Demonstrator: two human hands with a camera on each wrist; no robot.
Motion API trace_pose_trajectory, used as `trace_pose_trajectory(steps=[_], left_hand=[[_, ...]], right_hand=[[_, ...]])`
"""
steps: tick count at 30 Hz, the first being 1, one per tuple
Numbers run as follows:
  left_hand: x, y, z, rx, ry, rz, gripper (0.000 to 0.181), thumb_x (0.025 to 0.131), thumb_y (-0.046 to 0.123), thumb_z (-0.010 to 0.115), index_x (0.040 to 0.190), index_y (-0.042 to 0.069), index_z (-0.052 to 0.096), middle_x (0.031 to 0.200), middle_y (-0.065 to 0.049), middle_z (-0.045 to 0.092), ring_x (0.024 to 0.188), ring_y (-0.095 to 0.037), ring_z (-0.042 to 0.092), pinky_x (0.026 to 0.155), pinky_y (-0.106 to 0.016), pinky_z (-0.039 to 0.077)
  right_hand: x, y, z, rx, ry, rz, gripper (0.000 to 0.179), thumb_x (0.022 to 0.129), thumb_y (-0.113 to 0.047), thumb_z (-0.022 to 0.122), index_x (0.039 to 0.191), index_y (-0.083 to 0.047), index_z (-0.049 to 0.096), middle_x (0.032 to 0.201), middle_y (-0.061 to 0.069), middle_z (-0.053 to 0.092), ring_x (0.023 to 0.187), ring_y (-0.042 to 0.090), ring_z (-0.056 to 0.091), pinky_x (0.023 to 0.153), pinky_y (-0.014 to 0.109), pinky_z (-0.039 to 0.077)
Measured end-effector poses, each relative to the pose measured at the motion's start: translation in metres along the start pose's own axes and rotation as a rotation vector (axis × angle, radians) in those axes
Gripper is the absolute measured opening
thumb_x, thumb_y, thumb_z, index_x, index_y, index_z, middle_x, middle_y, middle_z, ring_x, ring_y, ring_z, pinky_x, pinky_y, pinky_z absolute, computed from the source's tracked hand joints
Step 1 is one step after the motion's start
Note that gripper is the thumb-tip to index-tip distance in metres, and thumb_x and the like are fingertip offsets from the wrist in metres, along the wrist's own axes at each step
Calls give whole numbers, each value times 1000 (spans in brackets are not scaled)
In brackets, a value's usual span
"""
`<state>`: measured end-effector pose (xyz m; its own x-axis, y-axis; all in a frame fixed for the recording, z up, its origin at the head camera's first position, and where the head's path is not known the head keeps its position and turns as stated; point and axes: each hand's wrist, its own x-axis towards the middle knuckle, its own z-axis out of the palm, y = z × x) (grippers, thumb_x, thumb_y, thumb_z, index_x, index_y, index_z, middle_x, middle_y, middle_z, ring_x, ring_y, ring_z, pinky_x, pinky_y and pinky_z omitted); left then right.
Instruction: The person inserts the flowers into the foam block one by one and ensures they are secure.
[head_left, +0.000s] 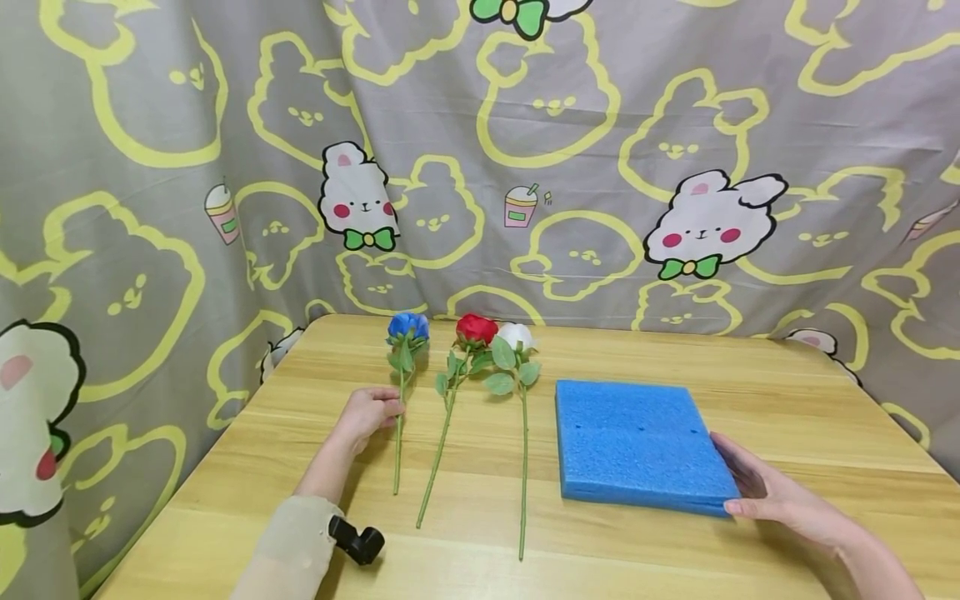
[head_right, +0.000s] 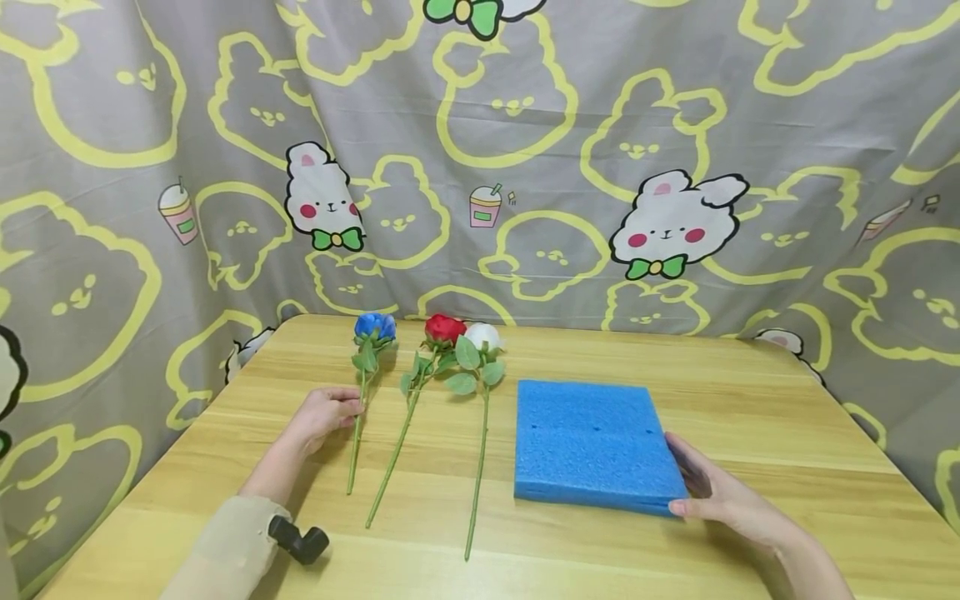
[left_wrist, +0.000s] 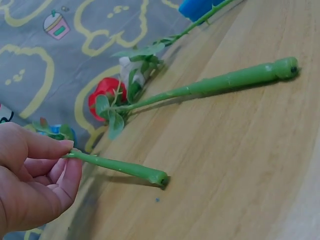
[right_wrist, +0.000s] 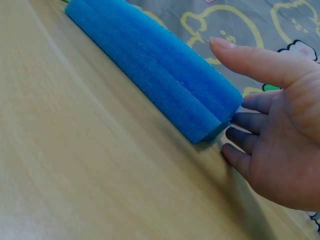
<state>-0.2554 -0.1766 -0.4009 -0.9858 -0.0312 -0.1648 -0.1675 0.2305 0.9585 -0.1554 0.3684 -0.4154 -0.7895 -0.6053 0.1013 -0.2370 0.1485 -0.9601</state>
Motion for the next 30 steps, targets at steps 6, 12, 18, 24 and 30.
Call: trace_pose_trajectory(steps=[6,12,18,24,30], left_hand=[[-2,7,0,-30,-11,32,30,86,-4,57,113,-16,52,96,-15,59,80,-16,57,77,-31,51],[-5,17,1,-63,-28,58,32,86,-3,58,114,-15,50,87,-6,57,74,-11,54,71,-28,49],[-6,26,3,-85,-48,76,35,87,-2,57,119,-13,48,89,-5,55,80,-15,55,71,-27,50],[-6,33,8,-119,-78,96,40,89,-1,55,125,-12,43,93,-10,60,87,-23,61,72,-26,52],[-8,41,15,-142,-103,117,43,90,-1,53,129,-12,39,96,-17,64,82,-20,64,69,-25,53]], right_hand=[[-1,1,-1,26,-17,-15,76,90,10,47,138,15,-12,140,-33,19,125,-18,19,97,6,21],[-2,2,-2,52,-36,-30,77,90,10,46,138,14,-13,142,-32,19,126,-16,18,98,6,20],[-3,3,-4,90,-46,-23,76,91,10,45,138,13,-15,143,-31,19,127,-15,19,98,6,21],[-3,1,-4,105,-45,-11,75,92,9,45,138,12,-14,142,-31,20,127,-15,19,98,6,21],[-3,1,-4,112,-46,-26,74,91,10,44,137,15,-14,142,-30,21,127,-14,21,98,7,21]])
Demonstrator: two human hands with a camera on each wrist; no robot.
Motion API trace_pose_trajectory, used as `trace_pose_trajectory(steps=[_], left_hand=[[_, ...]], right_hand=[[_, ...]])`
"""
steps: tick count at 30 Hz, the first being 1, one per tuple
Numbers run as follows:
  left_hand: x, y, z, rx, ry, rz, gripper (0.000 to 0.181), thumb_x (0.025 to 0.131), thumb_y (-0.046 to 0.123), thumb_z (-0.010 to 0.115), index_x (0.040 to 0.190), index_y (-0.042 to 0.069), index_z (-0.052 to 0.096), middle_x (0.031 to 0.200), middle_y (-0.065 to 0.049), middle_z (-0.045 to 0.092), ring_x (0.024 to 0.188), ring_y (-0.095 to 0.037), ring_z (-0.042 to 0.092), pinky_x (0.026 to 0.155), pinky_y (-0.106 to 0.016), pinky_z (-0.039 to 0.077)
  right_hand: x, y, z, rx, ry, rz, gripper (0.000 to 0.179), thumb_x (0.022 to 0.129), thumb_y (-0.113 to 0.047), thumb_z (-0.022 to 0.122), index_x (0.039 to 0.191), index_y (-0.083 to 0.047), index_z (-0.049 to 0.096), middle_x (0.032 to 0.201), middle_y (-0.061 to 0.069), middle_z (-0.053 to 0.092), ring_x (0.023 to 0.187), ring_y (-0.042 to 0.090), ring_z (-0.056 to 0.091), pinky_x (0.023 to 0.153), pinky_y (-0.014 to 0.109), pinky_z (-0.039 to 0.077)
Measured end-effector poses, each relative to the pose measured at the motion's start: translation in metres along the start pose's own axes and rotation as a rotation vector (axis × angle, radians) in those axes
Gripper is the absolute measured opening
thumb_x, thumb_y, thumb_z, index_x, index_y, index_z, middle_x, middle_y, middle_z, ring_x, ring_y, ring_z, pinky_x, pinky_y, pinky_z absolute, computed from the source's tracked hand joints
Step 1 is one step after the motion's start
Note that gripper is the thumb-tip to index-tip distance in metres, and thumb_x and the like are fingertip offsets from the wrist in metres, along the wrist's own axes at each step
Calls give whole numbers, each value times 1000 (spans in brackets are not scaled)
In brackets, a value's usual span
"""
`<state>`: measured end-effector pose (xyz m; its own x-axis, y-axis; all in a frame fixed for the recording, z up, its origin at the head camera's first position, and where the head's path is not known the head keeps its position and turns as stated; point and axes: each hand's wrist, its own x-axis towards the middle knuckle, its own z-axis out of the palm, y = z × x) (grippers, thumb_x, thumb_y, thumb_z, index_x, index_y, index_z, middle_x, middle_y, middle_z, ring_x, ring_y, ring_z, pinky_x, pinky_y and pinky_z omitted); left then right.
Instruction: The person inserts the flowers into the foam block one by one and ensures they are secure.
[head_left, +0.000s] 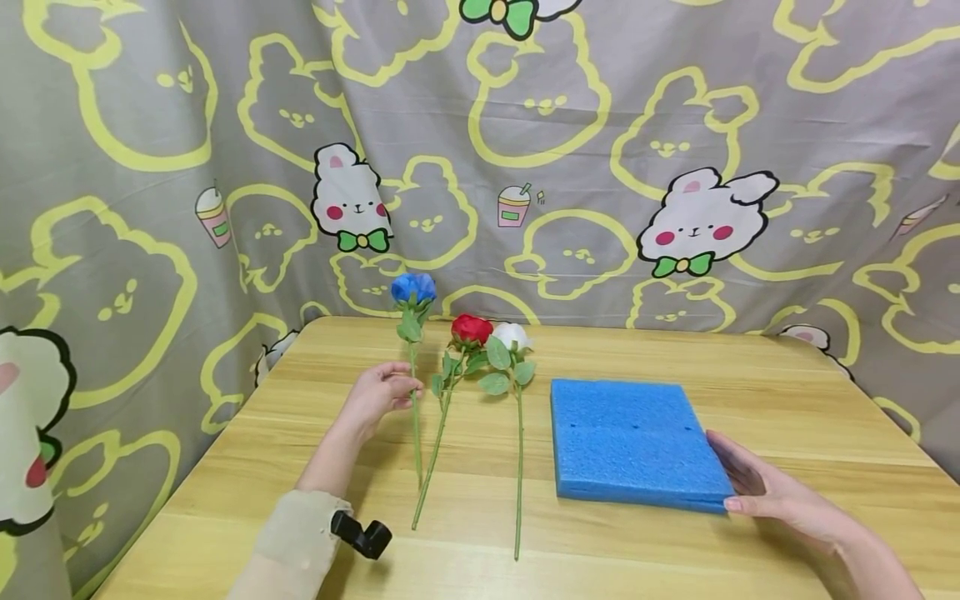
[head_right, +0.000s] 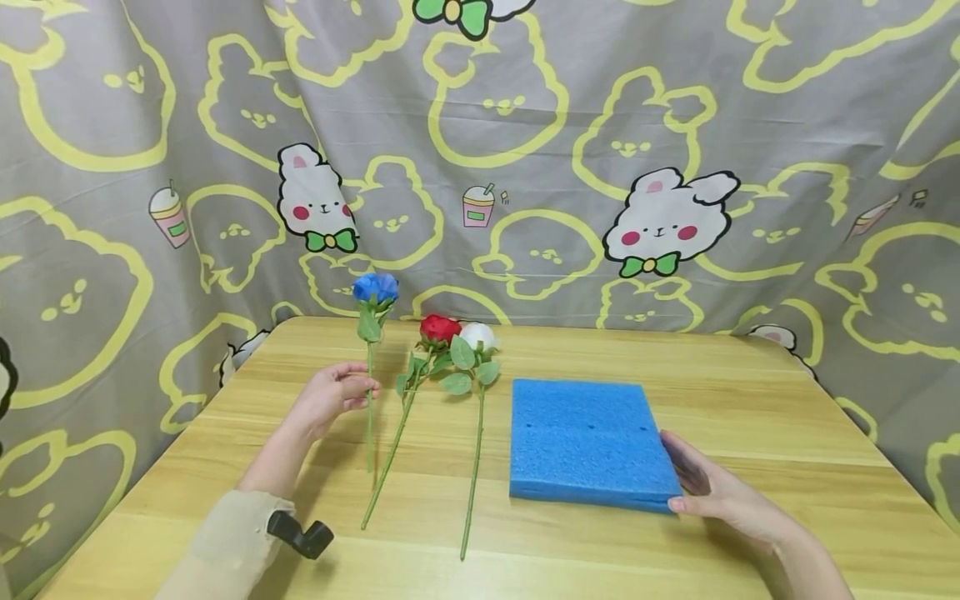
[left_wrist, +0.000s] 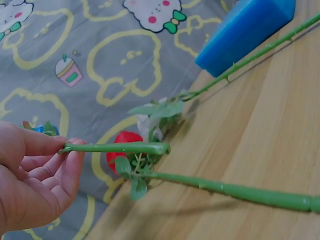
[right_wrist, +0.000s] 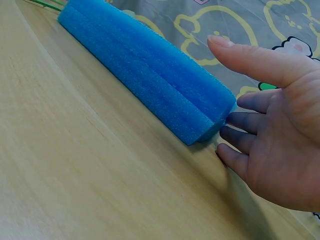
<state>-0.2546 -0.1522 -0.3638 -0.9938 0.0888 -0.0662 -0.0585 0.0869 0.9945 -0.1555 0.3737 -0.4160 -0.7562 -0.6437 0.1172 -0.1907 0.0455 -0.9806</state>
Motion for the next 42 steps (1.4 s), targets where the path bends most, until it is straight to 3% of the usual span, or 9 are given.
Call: trace_pose_trajectory(steps=[6,13,17,22,25,32,38,42], left_hand=[[0,7,8,-18,-40,16,47,88,-4,55,129,-15,36,96,-20,63,77,-15,64,68,-24,53],[-1,14,21,-27,-108,13,48,86,-9,53,131,-14,35,106,-29,59,87,-24,63,72,-27,53],[-3,20,30,-25,-142,21,46,88,-10,48,132,-14,34,99,-22,61,85,-21,63,77,-33,52],[-5,28,46,-17,-177,41,49,87,-10,54,132,-14,34,91,-13,62,80,-15,63,75,-32,51],[-6,32,56,-20,-186,53,48,87,-9,55,131,-11,37,91,-13,62,82,-17,63,77,-34,51],[-5,40,79,-38,-196,104,46,86,-9,54,131,-8,41,87,-10,62,96,-36,60,80,-38,51],[-3,47,100,-46,-186,143,43,85,-9,56,127,-11,46,93,-17,62,89,-26,63,78,-34,53],[0,50,114,-61,-175,156,33,84,-9,59,116,-14,52,91,-14,61,84,-21,63,81,-40,53]], right_hand=[[0,0,1,11,-7,-7,74,91,10,44,137,15,-14,143,-30,22,127,-13,21,98,7,21],[-1,1,2,3,16,1,75,90,9,45,136,16,-14,141,-30,24,126,-14,22,98,6,21],[-1,1,3,-2,23,2,75,90,10,45,135,17,-14,141,-30,24,126,-14,22,98,7,22],[-2,0,3,-3,31,15,75,90,9,45,136,16,-14,141,-31,24,125,-15,23,97,6,22],[-1,0,3,-7,31,16,75,90,9,45,136,16,-13,141,-31,24,125,-15,23,97,6,22],[-1,1,3,3,21,14,75,91,9,45,137,16,-14,141,-30,24,126,-14,22,98,7,22],[-1,1,4,1,31,19,75,90,9,45,136,16,-14,140,-31,25,125,-14,23,97,7,22],[-2,0,4,-6,40,26,75,90,8,45,136,16,-13,140,-31,25,125,-15,24,97,7,22]])
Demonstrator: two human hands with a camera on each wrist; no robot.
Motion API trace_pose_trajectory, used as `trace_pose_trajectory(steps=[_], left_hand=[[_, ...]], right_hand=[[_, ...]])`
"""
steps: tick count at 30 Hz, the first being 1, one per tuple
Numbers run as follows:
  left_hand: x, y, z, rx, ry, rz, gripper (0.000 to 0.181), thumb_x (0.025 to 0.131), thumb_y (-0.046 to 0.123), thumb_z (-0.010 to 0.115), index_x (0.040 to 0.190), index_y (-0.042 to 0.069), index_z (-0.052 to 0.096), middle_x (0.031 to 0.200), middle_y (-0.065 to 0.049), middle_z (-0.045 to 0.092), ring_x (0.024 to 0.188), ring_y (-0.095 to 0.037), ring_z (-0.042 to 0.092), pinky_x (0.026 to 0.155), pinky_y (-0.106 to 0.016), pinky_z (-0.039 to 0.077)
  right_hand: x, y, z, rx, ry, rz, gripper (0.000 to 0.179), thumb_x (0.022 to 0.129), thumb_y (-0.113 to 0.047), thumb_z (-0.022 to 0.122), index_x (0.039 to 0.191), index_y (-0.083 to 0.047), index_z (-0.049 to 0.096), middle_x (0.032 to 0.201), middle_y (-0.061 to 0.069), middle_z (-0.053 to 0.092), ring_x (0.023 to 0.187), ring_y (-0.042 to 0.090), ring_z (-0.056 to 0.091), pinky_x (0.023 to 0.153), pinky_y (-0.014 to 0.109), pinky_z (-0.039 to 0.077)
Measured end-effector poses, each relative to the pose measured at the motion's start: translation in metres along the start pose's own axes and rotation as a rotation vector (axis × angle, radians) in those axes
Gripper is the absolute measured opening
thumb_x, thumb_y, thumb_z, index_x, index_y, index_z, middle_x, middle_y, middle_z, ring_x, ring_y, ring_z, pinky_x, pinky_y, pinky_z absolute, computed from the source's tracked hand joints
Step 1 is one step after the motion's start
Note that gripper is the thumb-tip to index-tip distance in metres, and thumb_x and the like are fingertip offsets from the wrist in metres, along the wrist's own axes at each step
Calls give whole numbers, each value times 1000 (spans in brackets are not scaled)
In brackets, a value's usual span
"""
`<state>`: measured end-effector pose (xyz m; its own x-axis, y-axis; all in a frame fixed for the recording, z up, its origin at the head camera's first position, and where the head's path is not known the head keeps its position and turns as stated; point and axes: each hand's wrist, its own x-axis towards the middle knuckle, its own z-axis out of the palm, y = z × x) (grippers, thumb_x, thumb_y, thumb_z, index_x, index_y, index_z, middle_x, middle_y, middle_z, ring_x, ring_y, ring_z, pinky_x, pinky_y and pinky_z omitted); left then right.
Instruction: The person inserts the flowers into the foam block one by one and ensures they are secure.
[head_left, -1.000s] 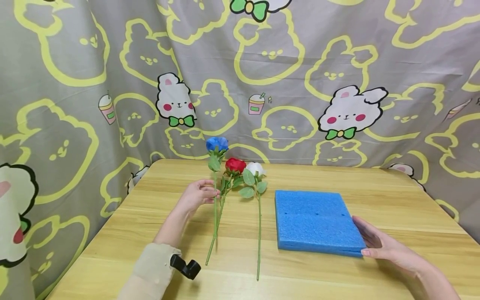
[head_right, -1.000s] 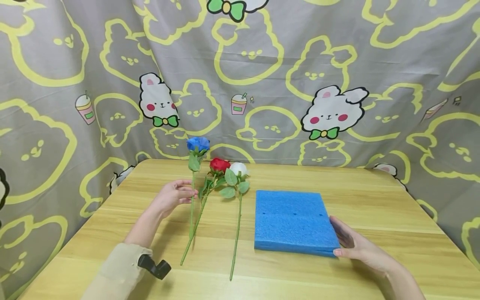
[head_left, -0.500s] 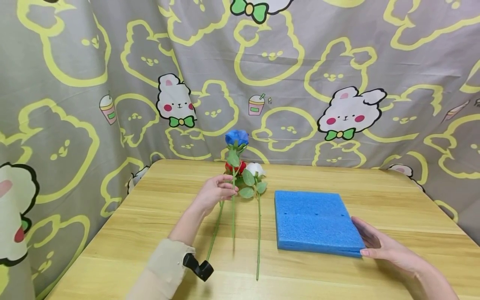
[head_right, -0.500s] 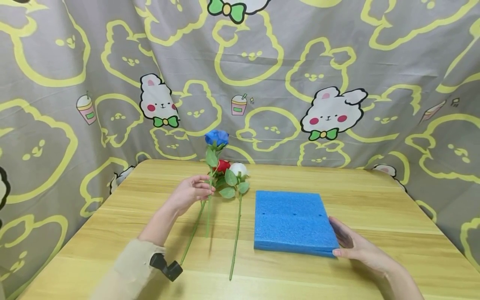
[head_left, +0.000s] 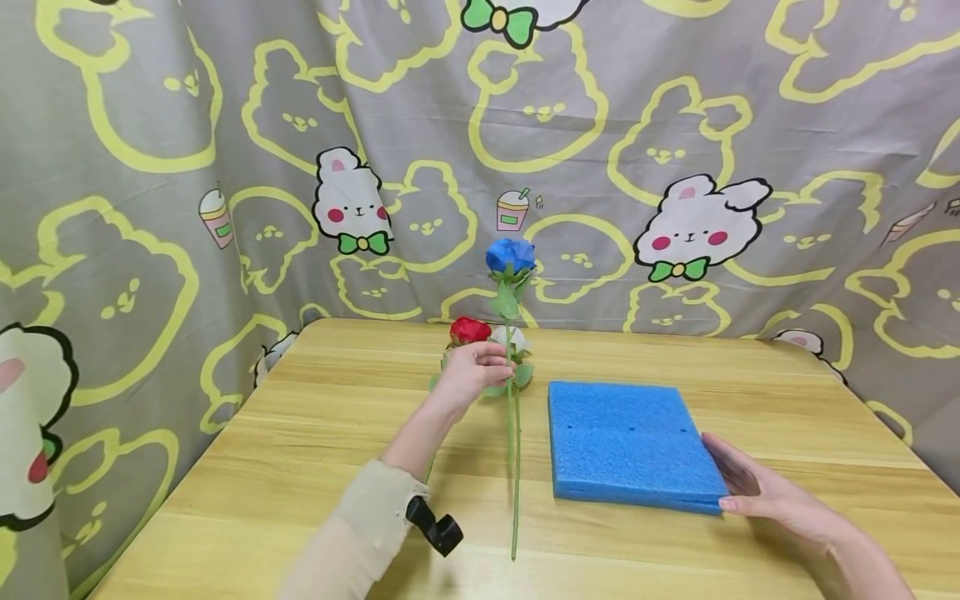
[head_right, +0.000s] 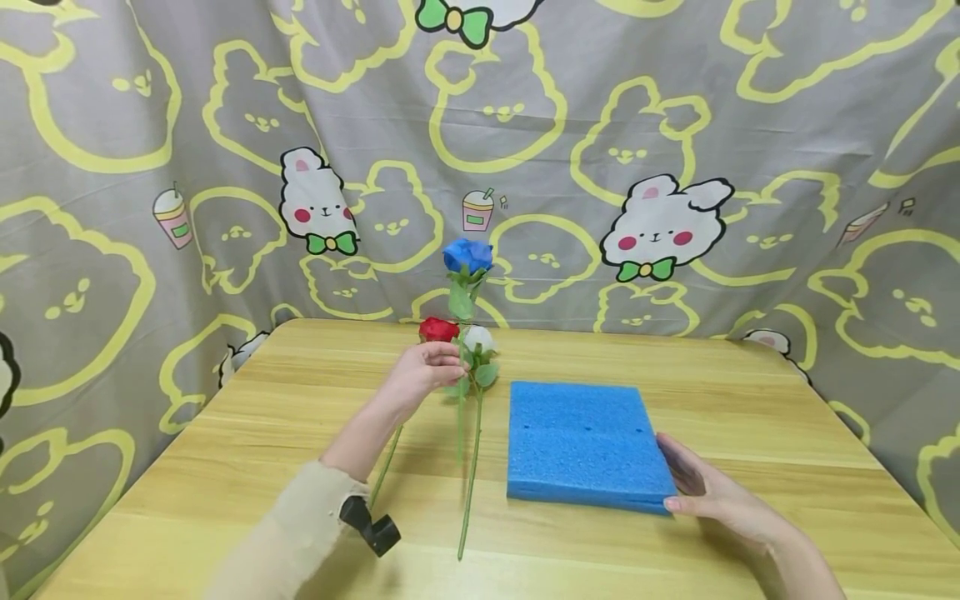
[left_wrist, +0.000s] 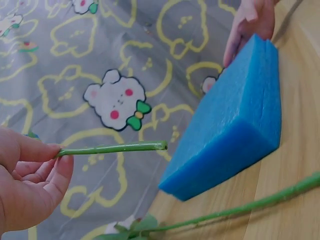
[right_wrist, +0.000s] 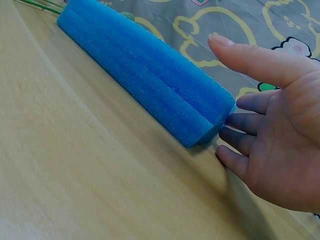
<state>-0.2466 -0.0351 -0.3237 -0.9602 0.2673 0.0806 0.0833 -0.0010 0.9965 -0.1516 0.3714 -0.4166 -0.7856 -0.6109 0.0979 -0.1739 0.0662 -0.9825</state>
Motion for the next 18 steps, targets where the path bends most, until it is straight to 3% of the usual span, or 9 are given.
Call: trace_pose_trajectory(steps=[4,8,16,18], left_hand=[[6,0,14,-7,-9,11,26,83,-8,60,109,-14,56,86,-11,60,76,-17,61,82,-42,52],[9,3,29,0,-31,28,23,83,-8,61,105,-14,57,84,-11,60,74,-14,60,76,-36,54],[15,12,55,5,-83,57,20,85,-6,61,103,-13,56,86,-11,61,78,-15,63,76,-36,55],[17,13,61,8,-93,65,22,85,-6,61,104,-13,56,85,-10,61,80,-20,64,74,-34,55]], right_hand=[[0,-1,0,1,0,6,75,91,7,46,136,16,-14,139,-32,25,125,-15,24,97,7,22],[0,-2,0,12,-5,14,76,91,7,46,136,16,-15,139,-32,26,124,-15,24,97,7,22],[-1,-3,0,13,-12,-2,74,91,9,45,137,16,-13,139,-30,25,125,-14,23,97,7,22],[-1,-3,0,16,-11,6,74,91,8,45,137,15,-13,139,-31,25,125,-15,23,97,6,22]])
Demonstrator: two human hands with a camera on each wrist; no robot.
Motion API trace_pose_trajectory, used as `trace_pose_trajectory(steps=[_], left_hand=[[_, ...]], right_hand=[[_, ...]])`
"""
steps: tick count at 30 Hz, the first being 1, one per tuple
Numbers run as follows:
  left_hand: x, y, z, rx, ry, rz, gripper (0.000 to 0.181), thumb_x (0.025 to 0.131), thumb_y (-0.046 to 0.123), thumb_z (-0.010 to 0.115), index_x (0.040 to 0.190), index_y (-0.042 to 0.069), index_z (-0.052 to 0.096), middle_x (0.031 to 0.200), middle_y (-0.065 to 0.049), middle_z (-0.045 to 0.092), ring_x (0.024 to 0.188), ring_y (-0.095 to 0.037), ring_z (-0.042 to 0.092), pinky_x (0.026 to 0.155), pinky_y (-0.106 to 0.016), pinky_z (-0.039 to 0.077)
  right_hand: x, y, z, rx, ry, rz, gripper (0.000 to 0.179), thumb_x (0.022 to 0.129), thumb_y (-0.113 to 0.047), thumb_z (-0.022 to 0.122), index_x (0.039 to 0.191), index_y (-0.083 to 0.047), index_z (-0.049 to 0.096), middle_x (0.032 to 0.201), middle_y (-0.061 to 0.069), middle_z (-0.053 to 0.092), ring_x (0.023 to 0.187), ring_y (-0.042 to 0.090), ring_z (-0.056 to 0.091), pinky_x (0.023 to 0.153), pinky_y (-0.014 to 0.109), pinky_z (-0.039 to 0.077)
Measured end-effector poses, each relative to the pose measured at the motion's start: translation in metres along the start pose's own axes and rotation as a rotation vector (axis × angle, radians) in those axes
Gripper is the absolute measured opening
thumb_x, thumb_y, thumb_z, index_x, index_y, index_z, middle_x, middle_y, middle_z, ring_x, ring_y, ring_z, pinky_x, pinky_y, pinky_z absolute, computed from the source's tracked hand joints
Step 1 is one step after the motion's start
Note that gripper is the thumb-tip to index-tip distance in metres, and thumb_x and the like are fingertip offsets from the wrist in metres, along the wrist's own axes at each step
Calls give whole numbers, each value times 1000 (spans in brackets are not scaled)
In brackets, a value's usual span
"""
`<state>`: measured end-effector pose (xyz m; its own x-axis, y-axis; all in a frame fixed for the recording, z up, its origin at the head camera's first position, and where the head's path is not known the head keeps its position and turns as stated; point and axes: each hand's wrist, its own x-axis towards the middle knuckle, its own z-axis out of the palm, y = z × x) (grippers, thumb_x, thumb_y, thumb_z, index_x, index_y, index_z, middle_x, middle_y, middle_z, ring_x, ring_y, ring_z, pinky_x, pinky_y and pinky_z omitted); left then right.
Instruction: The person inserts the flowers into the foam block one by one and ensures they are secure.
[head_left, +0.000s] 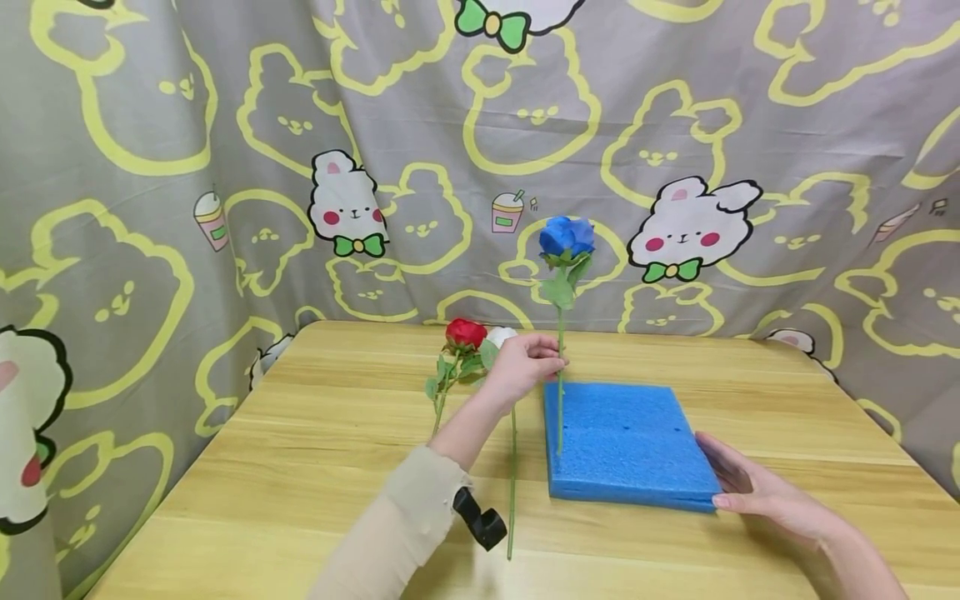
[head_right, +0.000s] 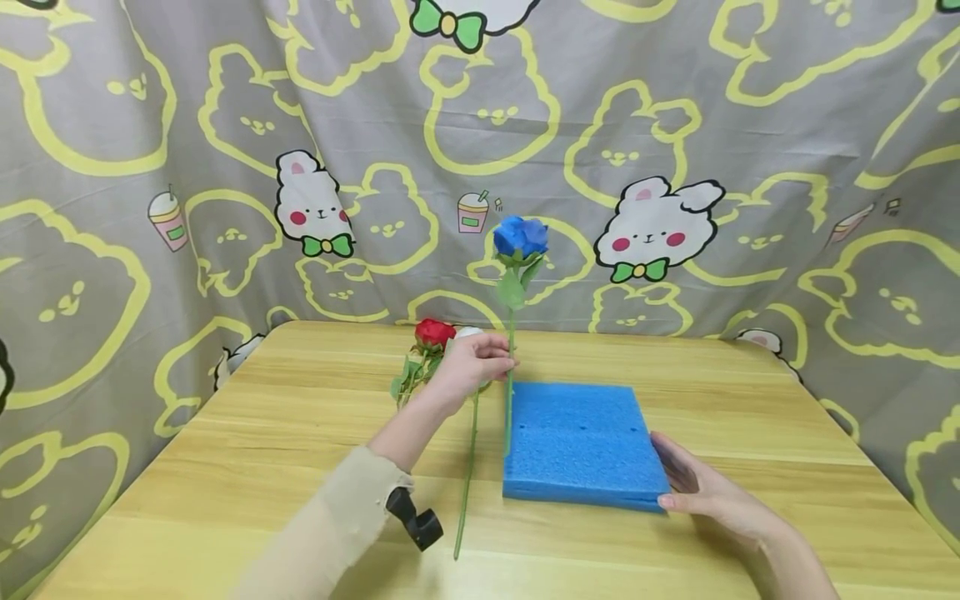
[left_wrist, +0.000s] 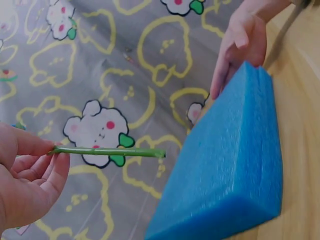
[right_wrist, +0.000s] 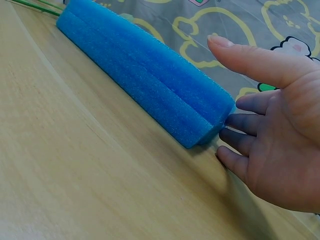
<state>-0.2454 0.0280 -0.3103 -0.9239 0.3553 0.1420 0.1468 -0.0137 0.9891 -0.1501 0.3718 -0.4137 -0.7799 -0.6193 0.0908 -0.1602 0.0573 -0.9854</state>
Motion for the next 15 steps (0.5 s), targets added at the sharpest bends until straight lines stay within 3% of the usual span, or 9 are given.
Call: trace_pose_trajectory(steps=[5,7,15], left_hand=[[6,3,14,-10,-1,18,25,84,-4,63,108,-10,58,82,-8,60,74,-22,63,70,-33,56],[10,2,19,-8,13,20,24,84,-4,64,107,-7,59,82,-8,61,69,-17,62,68,-33,56],[22,4,42,69,50,57,24,84,-1,65,107,-2,62,84,-10,66,64,-16,63,65,-31,56]], right_hand=[[0,0,1,-2,14,23,75,92,7,45,137,15,-14,138,-32,26,124,-16,24,97,6,22],[0,0,1,-4,10,16,75,92,7,45,137,15,-14,139,-32,26,124,-15,24,97,7,22],[-1,0,2,-20,17,-17,73,91,9,45,138,16,-10,140,-27,24,125,-14,24,97,7,23]])
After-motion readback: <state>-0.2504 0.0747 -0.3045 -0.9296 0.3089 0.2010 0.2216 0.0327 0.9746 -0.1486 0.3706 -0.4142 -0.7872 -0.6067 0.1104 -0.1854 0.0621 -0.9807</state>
